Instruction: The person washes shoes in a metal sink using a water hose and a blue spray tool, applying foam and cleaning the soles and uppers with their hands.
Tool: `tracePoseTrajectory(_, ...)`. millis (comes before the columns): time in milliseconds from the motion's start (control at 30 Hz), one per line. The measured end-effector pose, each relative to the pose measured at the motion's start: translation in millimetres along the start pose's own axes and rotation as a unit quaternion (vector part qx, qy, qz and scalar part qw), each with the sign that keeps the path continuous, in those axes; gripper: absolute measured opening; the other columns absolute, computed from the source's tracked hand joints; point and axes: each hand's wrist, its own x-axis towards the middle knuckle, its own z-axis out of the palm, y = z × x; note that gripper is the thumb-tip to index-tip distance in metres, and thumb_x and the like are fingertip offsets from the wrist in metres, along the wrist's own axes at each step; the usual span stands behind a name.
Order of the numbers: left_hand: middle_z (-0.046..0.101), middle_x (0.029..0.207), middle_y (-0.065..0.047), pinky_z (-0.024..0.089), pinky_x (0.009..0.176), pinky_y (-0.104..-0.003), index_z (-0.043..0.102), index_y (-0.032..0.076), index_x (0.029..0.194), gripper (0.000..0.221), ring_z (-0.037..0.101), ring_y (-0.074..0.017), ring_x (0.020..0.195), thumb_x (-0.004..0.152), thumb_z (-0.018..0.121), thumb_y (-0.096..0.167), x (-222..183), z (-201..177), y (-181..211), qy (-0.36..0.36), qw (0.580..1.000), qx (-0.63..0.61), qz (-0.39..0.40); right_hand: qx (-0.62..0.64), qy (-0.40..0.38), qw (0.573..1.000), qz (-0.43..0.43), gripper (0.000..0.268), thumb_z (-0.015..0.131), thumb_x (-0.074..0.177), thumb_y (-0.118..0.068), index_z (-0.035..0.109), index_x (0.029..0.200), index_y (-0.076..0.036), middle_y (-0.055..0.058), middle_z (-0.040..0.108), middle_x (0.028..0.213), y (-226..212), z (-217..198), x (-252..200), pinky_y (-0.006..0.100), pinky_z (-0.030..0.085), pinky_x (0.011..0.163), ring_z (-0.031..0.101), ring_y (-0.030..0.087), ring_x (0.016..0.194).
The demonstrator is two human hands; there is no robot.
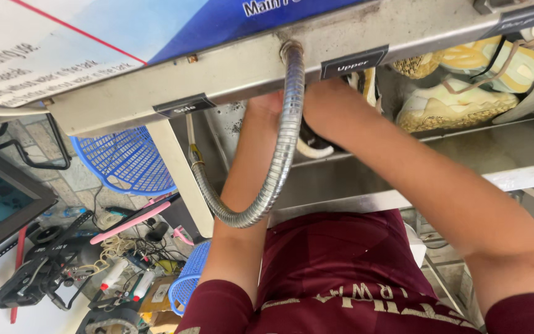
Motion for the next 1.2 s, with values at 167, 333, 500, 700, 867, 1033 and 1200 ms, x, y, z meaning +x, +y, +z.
tracePoseTrajectory(167, 0.056, 0.137, -0.015, 0.048, 0.106, -0.044, 0.05, 0.004, 0.137, 0.047, 0.057, -0.0273, 0.124, 0.107, 0.043, 0.04, 8, -26, 35, 0.125, 0.987, 0.061, 0.083, 0.024, 0.02, 0.999, -0.01, 0.036, 0.045, 0.099, -0.021, 0.069, 0.111, 0.003, 0.029, 0.07, 0.11, 16, 49, 47, 0.05, 0.055, 0.088, 0.069, 0.043, 0.101)
tracePoseTrajectory(333, 0.056, 0.135, -0.01, 0.041, 0.109, -0.051, 0.05, 0.011, 0.134, 0.041, 0.054, -0.0306, 0.123, 0.1, 0.042, 0.033, -84, -35, 49, 0.25, 0.946, 0.143, 0.147, 0.01, 0.028, 1.0, -0.004, 0.035, 0.046, 0.098, -0.019, 0.068, 0.114, 0.002, 0.028, 0.069, 0.111, 32, 131, 88, 0.05, 0.054, 0.087, 0.069, 0.042, 0.1)
tracePoseTrajectory(500, 0.064, 0.135, -0.011, 0.038, 0.111, -0.042, 0.06, 0.006, 0.13, 0.044, 0.057, -0.0252, 0.129, 0.101, 0.049, 0.036, -178, -6, 60, 0.227, 0.908, 0.336, 0.101, -0.041, 0.009, 0.999, -0.008, 0.03, 0.049, 0.095, -0.017, 0.069, 0.106, 0.002, 0.026, 0.07, 0.105, 47, 158, 123, 0.049, 0.054, 0.085, 0.068, 0.041, 0.096)
tracePoseTrajectory(700, 0.069, 0.129, -0.013, 0.047, 0.104, -0.04, 0.063, 0.003, 0.127, 0.043, 0.063, -0.026, 0.123, 0.1, 0.058, 0.037, -230, -10, 68, 0.216, 0.916, 0.332, 0.061, -0.122, -0.016, 0.992, -0.027, 0.025, 0.053, 0.091, -0.015, 0.071, 0.096, 0.001, 0.024, 0.07, 0.097, 47, 171, 143, 0.048, 0.053, 0.083, 0.068, 0.039, 0.09)
tracePoseTrajectory(867, 0.069, 0.13, -0.014, 0.047, 0.101, -0.039, 0.062, 0.003, 0.128, 0.046, 0.064, -0.0255, 0.122, 0.099, 0.058, 0.038, -239, -36, 60, 0.243, 0.905, 0.347, 0.027, -0.157, 0.025, 0.985, -0.071, 0.021, 0.056, 0.088, -0.013, 0.072, 0.088, 0.0, 0.022, 0.071, 0.091, 74, 168, 147, 0.047, 0.053, 0.081, 0.067, 0.038, 0.086)
tracePoseTrajectory(1033, 0.067, 0.134, -0.012, 0.042, 0.109, -0.04, 0.061, 0.002, 0.133, 0.053, 0.06, -0.0264, 0.129, 0.098, 0.056, 0.041, -213, -18, 47, 0.182, 0.916, 0.357, -0.011, -0.18, 0.115, 0.968, -0.132, 0.019, 0.059, 0.085, -0.011, 0.073, 0.081, 0.0, 0.02, 0.071, 0.085, 79, 131, 105, 0.046, 0.052, 0.079, 0.067, 0.037, 0.081)
tracePoseTrajectory(1200, 0.063, 0.14, -0.005, 0.042, 0.111, -0.049, 0.052, 0.01, 0.142, 0.054, 0.057, -0.0239, 0.131, 0.093, 0.058, 0.031, -146, 30, 20, -0.027, 0.991, 0.126, -0.037, -0.009, 0.126, 0.988, -0.087, 0.026, 0.056, 0.09, -0.007, 0.073, 0.105, 0.004, 0.027, 0.07, 0.104, 62, 60, 77, 0.045, 0.05, 0.089, 0.066, 0.041, 0.097)
